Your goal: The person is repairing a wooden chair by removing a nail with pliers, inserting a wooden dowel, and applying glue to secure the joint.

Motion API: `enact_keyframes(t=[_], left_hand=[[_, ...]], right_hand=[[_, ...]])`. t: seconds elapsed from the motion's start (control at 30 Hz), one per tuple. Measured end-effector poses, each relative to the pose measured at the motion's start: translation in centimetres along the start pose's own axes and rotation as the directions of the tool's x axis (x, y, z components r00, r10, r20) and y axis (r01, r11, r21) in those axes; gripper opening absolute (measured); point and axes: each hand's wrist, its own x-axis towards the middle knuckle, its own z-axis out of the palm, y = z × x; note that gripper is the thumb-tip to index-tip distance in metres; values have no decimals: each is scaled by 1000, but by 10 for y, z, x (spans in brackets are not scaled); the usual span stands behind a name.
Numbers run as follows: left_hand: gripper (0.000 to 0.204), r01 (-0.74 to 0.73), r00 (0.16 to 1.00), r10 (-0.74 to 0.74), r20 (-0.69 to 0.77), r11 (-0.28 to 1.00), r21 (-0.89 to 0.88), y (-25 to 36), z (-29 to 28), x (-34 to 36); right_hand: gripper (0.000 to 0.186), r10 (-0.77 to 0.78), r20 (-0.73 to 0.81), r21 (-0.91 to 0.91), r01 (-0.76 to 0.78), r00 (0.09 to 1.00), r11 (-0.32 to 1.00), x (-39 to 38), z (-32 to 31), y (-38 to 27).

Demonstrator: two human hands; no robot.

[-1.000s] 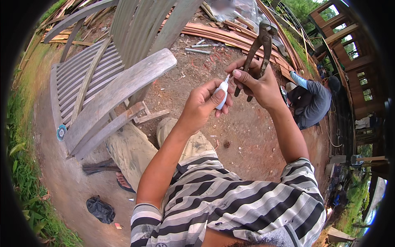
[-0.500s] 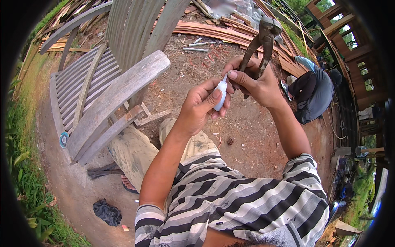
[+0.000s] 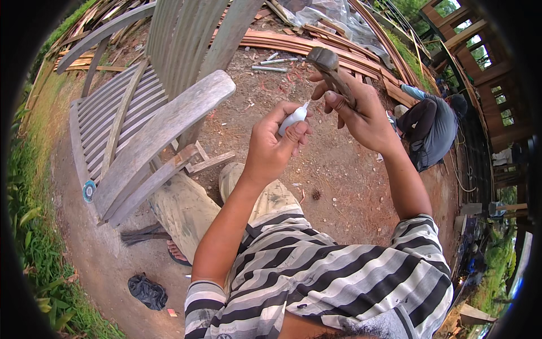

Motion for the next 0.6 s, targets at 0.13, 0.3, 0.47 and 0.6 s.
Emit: enact_keyframes(t=[0.13,0.3,0.47,0.6], left_hand=[[32,-73,990,92,-104,983,169,-2,-1,-1],[30,-70,962,184,-202,880,470,-5,-5,-3],[28,-128,923,325,-204,762,634,2,-1,-3],[22,-159,899,384,-209,733,661,6,3,-5]], right_hand=[[51,-134,85,-332,155,987,930,2,-19,17],[63,-94,189,-684,200,977,702,1,-36,7],[75,-159,187,-875,238,969,421,5,-42,-5],[73,-291,218,-935,285,932,211,12,-45,-12]])
